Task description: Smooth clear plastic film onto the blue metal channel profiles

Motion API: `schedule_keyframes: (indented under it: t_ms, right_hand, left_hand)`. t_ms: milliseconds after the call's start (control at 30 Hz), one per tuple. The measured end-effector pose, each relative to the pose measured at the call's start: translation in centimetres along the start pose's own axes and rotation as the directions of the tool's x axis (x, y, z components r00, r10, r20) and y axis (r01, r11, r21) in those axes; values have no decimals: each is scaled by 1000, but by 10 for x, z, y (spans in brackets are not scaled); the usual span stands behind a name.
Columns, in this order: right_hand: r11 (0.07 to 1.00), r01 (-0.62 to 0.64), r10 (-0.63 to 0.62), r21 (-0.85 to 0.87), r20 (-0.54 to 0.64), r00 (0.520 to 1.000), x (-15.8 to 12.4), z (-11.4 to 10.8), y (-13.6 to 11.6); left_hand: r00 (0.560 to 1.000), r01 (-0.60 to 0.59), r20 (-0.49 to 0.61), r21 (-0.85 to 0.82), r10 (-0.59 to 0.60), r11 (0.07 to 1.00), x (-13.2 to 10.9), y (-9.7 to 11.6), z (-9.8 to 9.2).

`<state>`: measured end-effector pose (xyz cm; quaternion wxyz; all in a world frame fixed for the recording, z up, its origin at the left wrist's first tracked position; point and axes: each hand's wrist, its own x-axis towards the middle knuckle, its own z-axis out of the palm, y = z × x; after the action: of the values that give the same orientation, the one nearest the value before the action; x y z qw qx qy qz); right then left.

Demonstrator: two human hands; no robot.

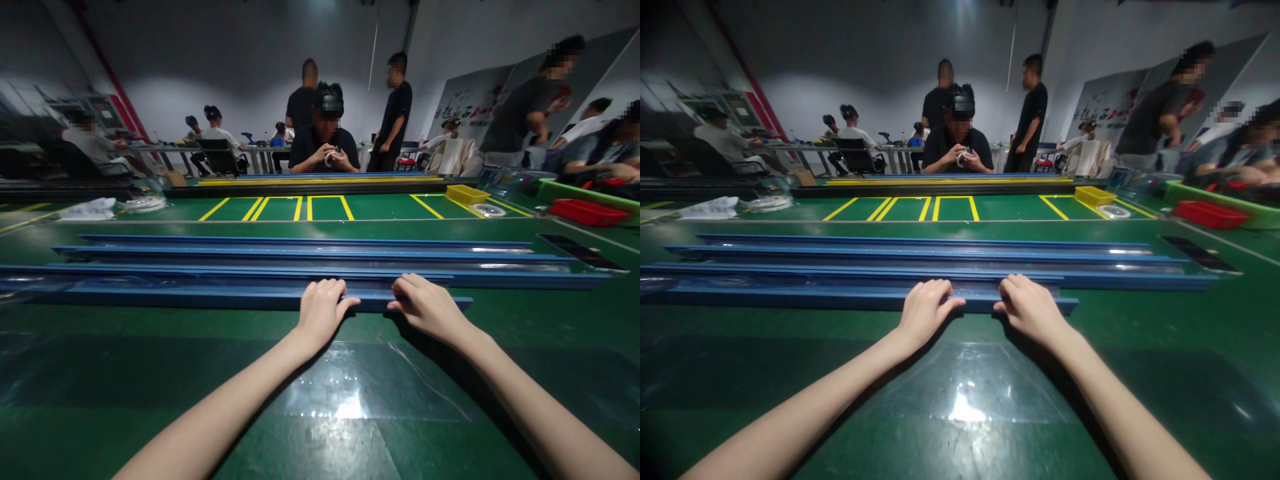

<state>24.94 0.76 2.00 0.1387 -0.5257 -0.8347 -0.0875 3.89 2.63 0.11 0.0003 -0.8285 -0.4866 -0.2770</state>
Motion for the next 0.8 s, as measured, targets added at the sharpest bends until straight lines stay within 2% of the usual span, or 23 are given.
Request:
schedule_keyframes:
  t_ms: [300,533,800]
  right_hand:
    - [1000,-25,25,9,8,1000,0,2,0]
    - [1000,-10,10,17,0,1000,0,2,1]
    - [999,13,-13,-51,-2,1000,-3,7,-5]
  left_hand:
    - [999,-4,52,39,2,999,5,1,-7]
    - [994,-108,25,124,105,986,4,-1,-6]
    - [976,-201,-34,247,216,948,0,-8,6]
